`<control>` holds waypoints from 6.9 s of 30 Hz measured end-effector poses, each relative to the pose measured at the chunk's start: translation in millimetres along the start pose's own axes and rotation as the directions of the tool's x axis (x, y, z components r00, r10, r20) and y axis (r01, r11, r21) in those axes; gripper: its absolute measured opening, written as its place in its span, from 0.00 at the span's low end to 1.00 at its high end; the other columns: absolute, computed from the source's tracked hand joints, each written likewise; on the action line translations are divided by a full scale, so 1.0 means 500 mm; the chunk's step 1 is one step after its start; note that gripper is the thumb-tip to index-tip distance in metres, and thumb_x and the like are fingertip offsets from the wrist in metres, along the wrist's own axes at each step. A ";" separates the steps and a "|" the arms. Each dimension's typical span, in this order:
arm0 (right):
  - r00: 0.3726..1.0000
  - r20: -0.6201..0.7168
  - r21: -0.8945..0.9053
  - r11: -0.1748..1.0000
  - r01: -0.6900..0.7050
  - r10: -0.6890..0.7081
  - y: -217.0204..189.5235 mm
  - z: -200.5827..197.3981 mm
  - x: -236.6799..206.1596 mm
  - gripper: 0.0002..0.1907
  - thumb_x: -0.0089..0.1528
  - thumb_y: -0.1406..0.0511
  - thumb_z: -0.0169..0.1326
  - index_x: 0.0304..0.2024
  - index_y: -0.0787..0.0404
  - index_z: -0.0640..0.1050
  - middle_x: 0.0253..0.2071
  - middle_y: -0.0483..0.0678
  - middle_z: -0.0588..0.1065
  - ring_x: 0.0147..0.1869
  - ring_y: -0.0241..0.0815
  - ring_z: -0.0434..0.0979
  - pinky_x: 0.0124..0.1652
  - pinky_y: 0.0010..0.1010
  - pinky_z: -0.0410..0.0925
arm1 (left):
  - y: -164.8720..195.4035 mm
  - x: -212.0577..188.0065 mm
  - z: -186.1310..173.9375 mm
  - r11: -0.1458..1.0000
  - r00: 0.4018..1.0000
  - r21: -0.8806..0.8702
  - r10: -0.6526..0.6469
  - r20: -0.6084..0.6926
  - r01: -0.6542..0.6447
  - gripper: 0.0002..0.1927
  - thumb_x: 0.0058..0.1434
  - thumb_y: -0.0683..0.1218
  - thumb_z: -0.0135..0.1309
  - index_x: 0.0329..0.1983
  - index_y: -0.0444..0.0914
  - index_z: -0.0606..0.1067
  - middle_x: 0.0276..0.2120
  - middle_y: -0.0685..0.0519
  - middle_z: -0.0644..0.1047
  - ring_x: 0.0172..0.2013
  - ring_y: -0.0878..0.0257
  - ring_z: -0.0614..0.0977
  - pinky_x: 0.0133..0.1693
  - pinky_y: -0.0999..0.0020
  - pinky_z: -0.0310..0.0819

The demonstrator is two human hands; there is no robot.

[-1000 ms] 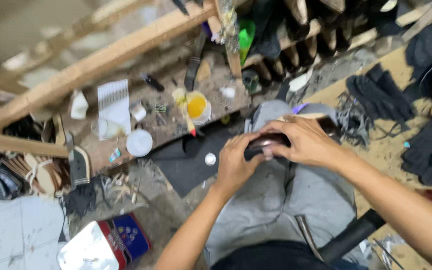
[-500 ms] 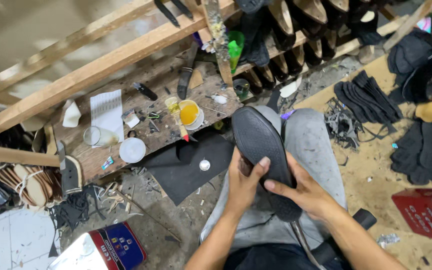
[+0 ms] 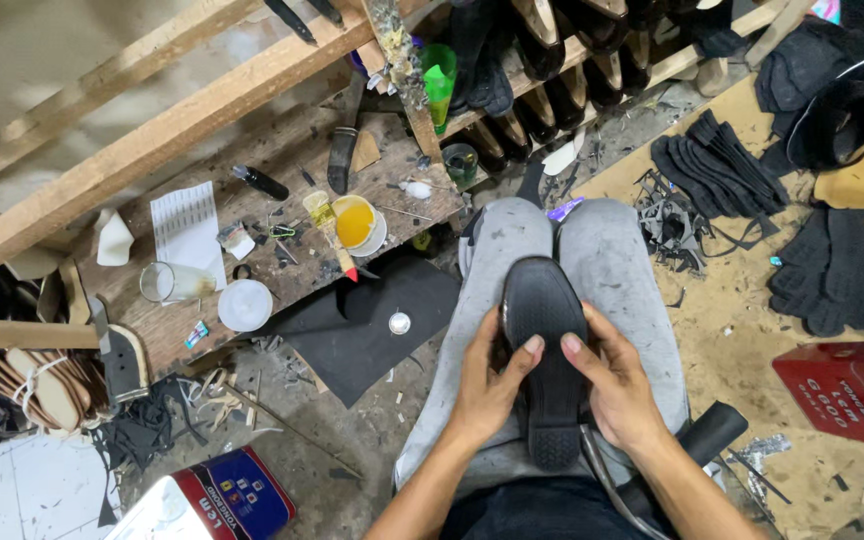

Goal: The person sits on the floor and works on a brown shoe over a wooden last on their lap. They press and rub the sole edge with a curved hand tool, peel the sole back to expose the glued surface, press the sole back onto the shoe, and repeatedly press along the edges to bond the sole.

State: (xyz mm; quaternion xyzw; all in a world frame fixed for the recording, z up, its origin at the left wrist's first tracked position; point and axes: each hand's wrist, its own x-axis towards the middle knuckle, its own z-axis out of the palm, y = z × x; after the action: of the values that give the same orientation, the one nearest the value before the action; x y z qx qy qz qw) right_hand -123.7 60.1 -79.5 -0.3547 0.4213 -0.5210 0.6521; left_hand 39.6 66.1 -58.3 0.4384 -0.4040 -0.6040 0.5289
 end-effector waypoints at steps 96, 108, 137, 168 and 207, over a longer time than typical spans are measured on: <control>0.535 0.792 -0.519 -0.139 0.844 0.294 0.062 -0.336 -0.158 0.21 0.57 0.58 0.50 0.54 0.48 0.77 0.57 0.47 0.70 0.61 0.55 0.67 0.53 0.48 0.63 | 0.100 0.127 -0.049 0.958 0.942 -0.281 0.042 0.333 0.057 0.52 0.57 0.44 0.69 0.80 0.41 0.54 0.59 0.42 0.73 0.54 0.58 0.76 0.58 0.61 0.71; 0.993 0.095 -0.870 0.490 0.050 0.068 -0.054 -0.257 -0.173 0.15 0.61 0.62 0.66 0.39 0.60 0.72 0.34 0.48 0.67 0.34 0.39 0.67 0.34 0.30 0.64 | -0.136 0.176 -0.035 0.926 0.946 -0.322 -0.093 0.310 0.196 0.14 0.77 0.48 0.48 0.51 0.30 0.69 0.45 0.43 0.76 0.48 0.56 0.80 0.53 0.57 0.78; 0.920 -0.179 -0.815 0.471 -0.338 0.350 -0.150 -0.020 0.120 0.15 0.58 0.63 0.62 0.47 0.59 0.84 0.24 0.46 0.80 0.19 0.34 0.74 0.21 0.26 0.66 | -0.209 0.305 -0.031 0.911 0.899 -0.118 -0.355 0.257 0.394 0.31 0.74 0.58 0.30 0.34 0.33 0.76 0.18 0.48 0.76 0.14 0.63 0.73 0.19 0.69 0.67; 0.885 -0.367 -0.695 0.547 -0.466 0.286 -0.165 0.015 0.215 0.15 0.59 0.65 0.60 0.47 0.62 0.84 0.24 0.49 0.78 0.17 0.34 0.71 0.20 0.26 0.63 | -0.220 0.328 -0.011 0.921 0.922 -0.088 -0.366 0.128 0.378 0.33 0.76 0.59 0.30 0.30 0.33 0.78 0.20 0.53 0.75 0.19 0.66 0.73 0.25 0.69 0.67; 0.884 -0.025 0.036 0.883 0.467 -0.467 -0.201 -0.007 -0.059 0.14 0.67 0.70 0.53 0.53 0.73 0.73 0.56 0.73 0.74 0.28 0.40 0.72 0.29 0.34 0.71 | 0.223 0.220 0.123 0.875 0.786 -0.133 0.479 0.391 -0.466 0.33 0.80 0.58 0.28 0.36 0.31 0.76 0.35 0.49 0.80 0.38 0.61 0.82 0.44 0.65 0.76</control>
State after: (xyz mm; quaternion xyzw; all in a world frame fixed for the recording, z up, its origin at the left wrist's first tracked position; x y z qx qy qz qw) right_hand -168.2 68.3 15.0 -0.4280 0.3178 -0.6739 0.5115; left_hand 6.1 -54.4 54.3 0.1783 -0.5939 -0.5369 0.5721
